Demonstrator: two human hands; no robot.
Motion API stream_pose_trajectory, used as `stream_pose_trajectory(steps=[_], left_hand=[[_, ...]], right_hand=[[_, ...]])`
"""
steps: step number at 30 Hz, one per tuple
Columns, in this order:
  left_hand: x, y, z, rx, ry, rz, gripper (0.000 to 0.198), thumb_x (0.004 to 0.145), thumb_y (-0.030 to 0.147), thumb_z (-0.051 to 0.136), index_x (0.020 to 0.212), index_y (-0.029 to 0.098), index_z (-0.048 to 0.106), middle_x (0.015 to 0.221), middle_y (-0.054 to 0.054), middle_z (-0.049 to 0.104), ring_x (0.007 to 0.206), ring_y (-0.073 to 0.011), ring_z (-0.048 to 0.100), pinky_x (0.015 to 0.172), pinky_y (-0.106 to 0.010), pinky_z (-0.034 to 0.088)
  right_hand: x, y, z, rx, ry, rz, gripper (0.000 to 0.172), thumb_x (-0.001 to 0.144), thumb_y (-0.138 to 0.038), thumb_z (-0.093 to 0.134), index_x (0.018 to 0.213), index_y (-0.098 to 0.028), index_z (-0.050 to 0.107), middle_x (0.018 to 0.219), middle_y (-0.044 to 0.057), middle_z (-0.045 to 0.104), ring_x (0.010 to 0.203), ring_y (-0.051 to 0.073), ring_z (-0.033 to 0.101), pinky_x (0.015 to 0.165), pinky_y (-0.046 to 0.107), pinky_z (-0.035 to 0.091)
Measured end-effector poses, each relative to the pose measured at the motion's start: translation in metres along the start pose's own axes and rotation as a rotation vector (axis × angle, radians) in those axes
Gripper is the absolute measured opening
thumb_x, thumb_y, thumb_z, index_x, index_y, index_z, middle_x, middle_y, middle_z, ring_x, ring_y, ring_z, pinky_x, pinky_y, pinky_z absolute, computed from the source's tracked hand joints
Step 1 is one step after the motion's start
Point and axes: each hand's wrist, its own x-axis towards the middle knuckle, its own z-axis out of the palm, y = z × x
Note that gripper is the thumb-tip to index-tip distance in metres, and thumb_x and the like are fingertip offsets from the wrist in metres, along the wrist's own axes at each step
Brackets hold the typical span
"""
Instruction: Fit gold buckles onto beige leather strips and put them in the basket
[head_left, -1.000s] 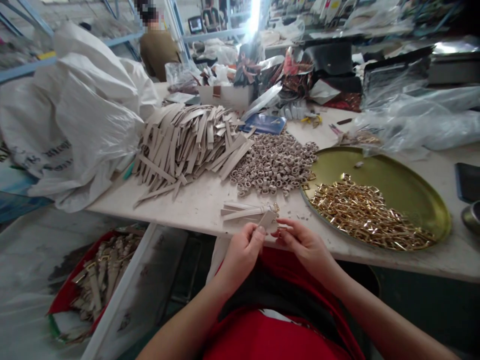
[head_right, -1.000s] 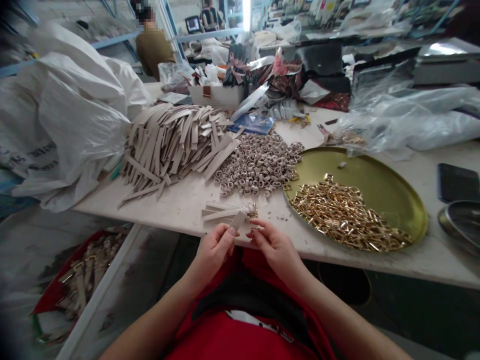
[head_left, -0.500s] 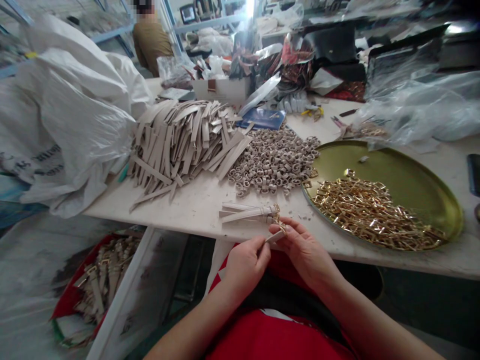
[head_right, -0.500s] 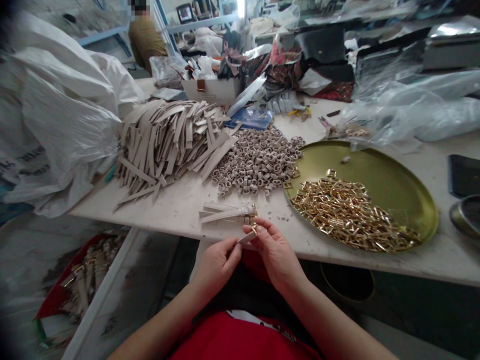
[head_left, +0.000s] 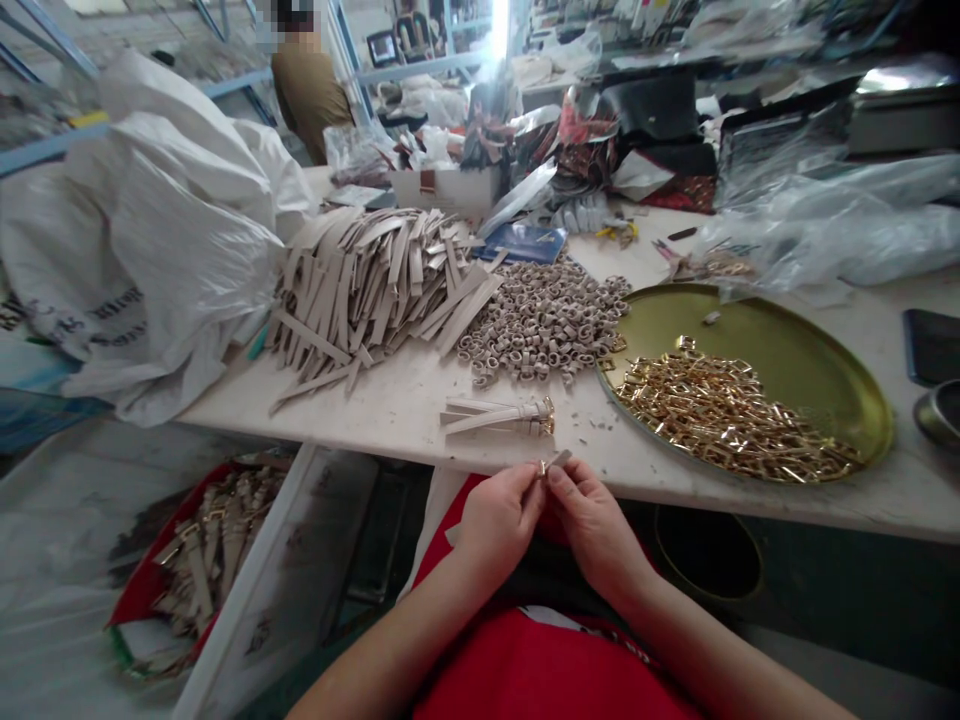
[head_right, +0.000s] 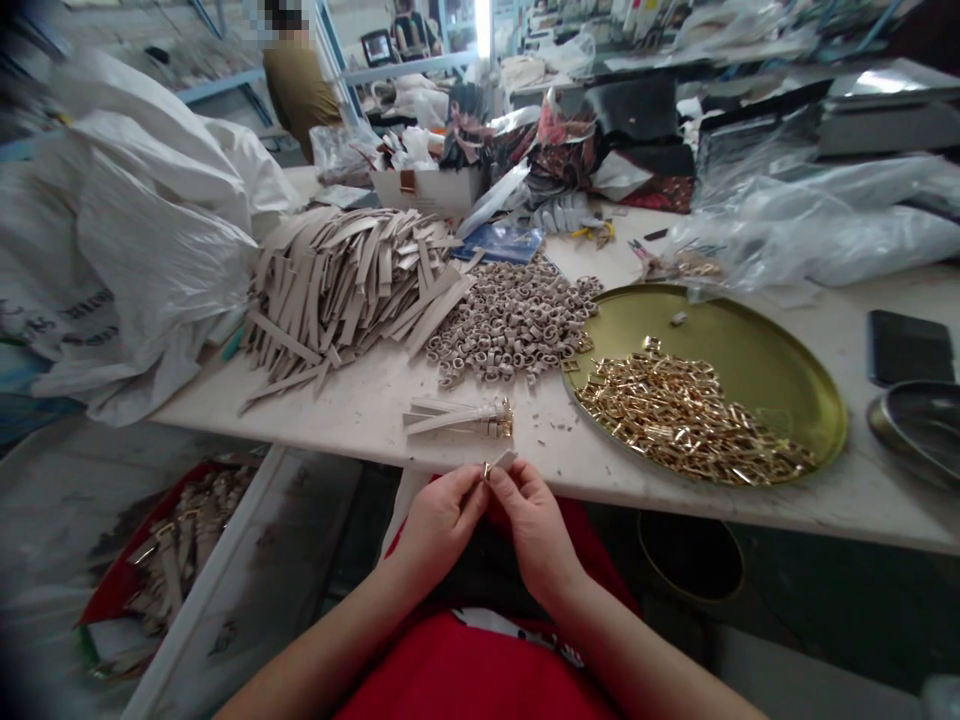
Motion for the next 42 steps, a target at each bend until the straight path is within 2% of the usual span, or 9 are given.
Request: stream_pose_trajectory(steps=[7,11,16,24,30,33,37,40,42], left_hand=[[-0.014,0.005,0.001,-0.327,-0.107,-0.102,0.019,0.082,0.031,0.051,0.092,0.015,0.050,0.077,0.000,0.055,0.067,-0.0115,0.050,0.061,-0.022,0.039],[-0.018,0.003,0.001,-0.451,-0.117,-0.155,0.026,0.084,0.042,0.047,0.085,0.016,0.049,0.067,0.002,0.052,0.053,-0.0078,0.044,0.050,-0.020,0.035],[-0.021,0.007,-0.001,-0.542,-0.142,-0.191,0.025,0.081,0.041,0.049,0.080,0.015,0.048,0.067,0.002,0.051,0.048,-0.0062,0.042,0.046,-0.020,0.034],[-0.021,0.012,0.004,-0.511,-0.072,-0.260,0.020,0.080,0.035,0.048,0.075,0.016,0.047,0.058,0.005,0.045,0.045,-0.0068,0.040,0.044,-0.020,0.031],[-0.019,0.010,0.009,-0.310,0.046,-0.206,0.018,0.081,0.031,0.047,0.072,0.016,0.050,0.062,0.003,0.048,0.056,-0.0092,0.042,0.052,-0.021,0.032],[-0.016,0.010,0.003,-0.241,0.031,-0.181,0.018,0.080,0.030,0.049,0.070,0.015,0.050,0.064,0.002,0.050,0.059,-0.0099,0.042,0.054,-0.022,0.031],[-0.007,0.007,-0.011,-0.280,-0.125,-0.174,0.025,0.077,0.038,0.057,0.068,0.016,0.051,0.061,0.003,0.051,0.056,-0.0092,0.041,0.050,-0.021,0.028],[0.002,0.002,-0.017,-0.365,-0.108,-0.212,0.029,0.074,0.039,0.061,0.065,0.016,0.048,0.059,0.004,0.051,0.053,-0.0084,0.041,0.050,-0.020,0.029],[0.010,0.000,-0.018,-0.502,-0.107,-0.254,0.025,0.073,0.036,0.063,0.078,0.016,0.049,0.061,0.004,0.053,0.051,-0.0081,0.044,0.048,-0.019,0.032]], right_hand=[[-0.013,-0.006,-0.012,-0.241,0.041,-0.189,0.028,0.064,-0.039,0.076,0.074,-0.019,0.057,0.069,-0.003,0.062,0.064,0.013,0.055,0.064,0.026,0.046],[-0.019,-0.009,-0.013,-0.232,-0.049,-0.104,0.026,0.070,-0.041,0.070,0.076,-0.019,0.057,0.069,-0.002,0.060,0.063,0.013,0.055,0.062,0.026,0.046],[-0.023,-0.009,-0.012,-0.144,-0.121,-0.016,0.024,0.073,-0.040,0.067,0.077,-0.019,0.056,0.067,-0.002,0.059,0.058,0.012,0.053,0.059,0.026,0.046],[-0.023,-0.009,-0.014,-0.276,-0.064,-0.131,0.025,0.077,-0.043,0.062,0.076,-0.020,0.053,0.065,-0.003,0.058,0.057,0.012,0.053,0.056,0.025,0.045],[-0.021,-0.005,-0.023,-0.588,0.003,-0.332,0.021,0.076,-0.039,0.064,0.081,-0.020,0.055,0.072,0.000,0.062,0.063,0.015,0.056,0.061,0.027,0.046],[-0.017,-0.010,-0.027,-0.699,-0.054,-0.328,0.016,0.076,-0.034,0.064,0.080,-0.021,0.056,0.074,0.001,0.062,0.066,0.015,0.056,0.063,0.027,0.045],[-0.011,-0.023,-0.023,-0.669,-0.179,-0.212,0.014,0.076,-0.031,0.062,0.074,-0.022,0.051,0.064,-0.003,0.054,0.056,0.012,0.048,0.052,0.024,0.040],[-0.005,-0.038,-0.019,-0.679,-0.288,-0.195,0.015,0.077,-0.031,0.061,0.072,-0.022,0.050,0.060,-0.004,0.050,0.055,0.012,0.045,0.050,0.023,0.037],[0.005,-0.051,-0.019,-0.737,-0.396,-0.167,0.015,0.079,-0.034,0.058,0.075,-0.021,0.054,0.065,-0.002,0.055,0.059,0.013,0.049,0.053,0.024,0.039]])
